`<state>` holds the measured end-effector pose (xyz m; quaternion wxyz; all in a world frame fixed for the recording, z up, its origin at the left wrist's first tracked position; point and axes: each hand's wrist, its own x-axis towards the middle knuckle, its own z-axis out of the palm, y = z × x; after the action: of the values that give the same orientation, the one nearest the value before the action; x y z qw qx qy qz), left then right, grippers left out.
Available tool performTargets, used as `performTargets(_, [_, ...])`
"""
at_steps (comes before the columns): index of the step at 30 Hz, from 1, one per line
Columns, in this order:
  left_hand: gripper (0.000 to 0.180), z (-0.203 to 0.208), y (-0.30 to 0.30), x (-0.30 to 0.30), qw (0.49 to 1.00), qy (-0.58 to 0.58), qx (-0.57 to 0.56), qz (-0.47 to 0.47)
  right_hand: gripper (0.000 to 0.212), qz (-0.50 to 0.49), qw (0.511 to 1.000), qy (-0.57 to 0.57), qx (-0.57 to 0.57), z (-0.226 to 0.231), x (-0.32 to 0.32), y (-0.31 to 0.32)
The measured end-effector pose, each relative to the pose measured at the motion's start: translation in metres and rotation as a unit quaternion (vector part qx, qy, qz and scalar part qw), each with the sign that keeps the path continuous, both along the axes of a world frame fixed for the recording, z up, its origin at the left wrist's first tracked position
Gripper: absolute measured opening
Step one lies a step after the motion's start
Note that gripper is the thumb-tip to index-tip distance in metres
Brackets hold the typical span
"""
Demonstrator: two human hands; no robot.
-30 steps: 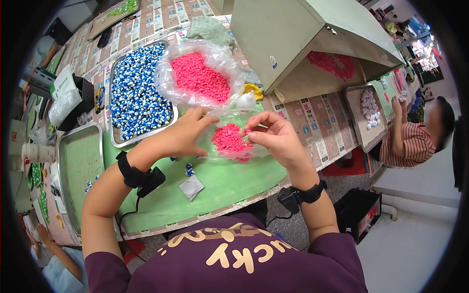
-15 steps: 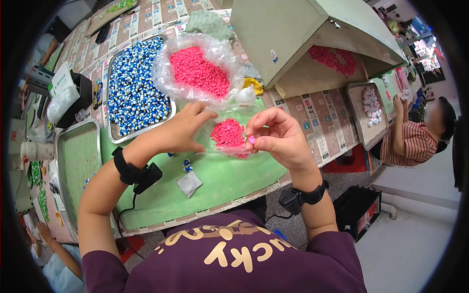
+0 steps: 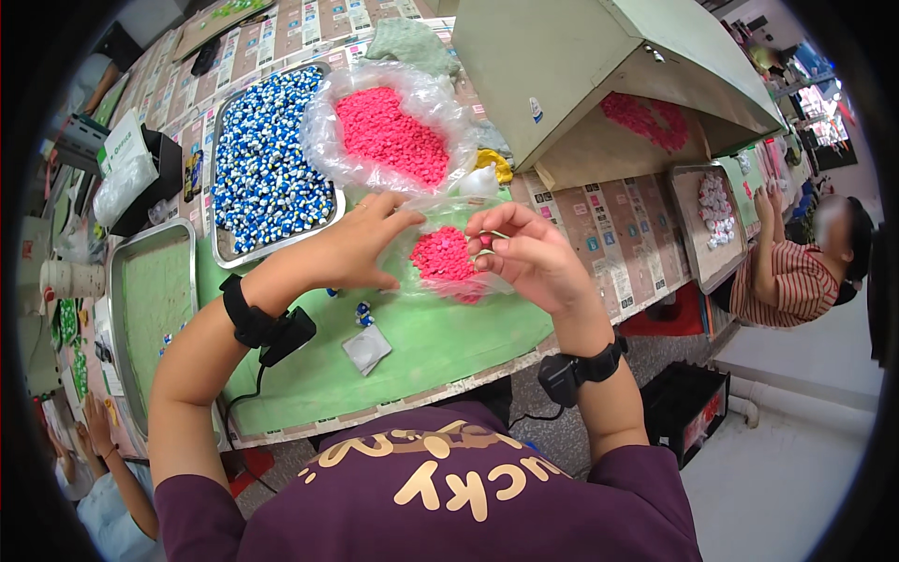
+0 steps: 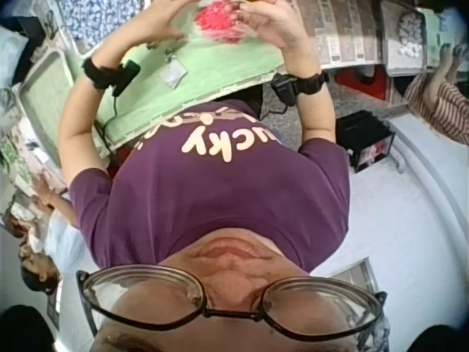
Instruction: The person assembles small blue and white candy figures by attaching pink pieces to them using a small applicator. They pick up the blue figures and pink pieces from trays and a plastic bag, apply adhesive, and place the assembled figures on the table.
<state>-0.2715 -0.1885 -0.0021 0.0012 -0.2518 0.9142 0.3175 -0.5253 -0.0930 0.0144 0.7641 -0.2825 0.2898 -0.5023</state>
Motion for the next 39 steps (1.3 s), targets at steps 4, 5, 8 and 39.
performTargets(4, [0.086,0.001,0.002,0.0,1.0,-0.005,0.005,0.006,0.018,0.006,0.955,0.296,-0.009,-0.023,0.002,-0.013])
performTargets(5, [0.086,0.001,0.002,0.001,1.0,-0.005,0.004,0.007,0.018,0.017,0.926,0.377,-0.019,-0.024,0.007,-0.016])
performTargets(8, [0.086,0.0,0.002,0.003,1.0,-0.004,0.004,0.009,0.018,0.04,0.864,0.497,-0.067,-0.029,0.019,-0.022])
performTargets(39, [0.092,0.013,0.0,-0.008,0.997,-0.073,0.02,0.002,0.018,-0.51,0.808,-0.295,-0.012,-0.022,-0.304,0.076])
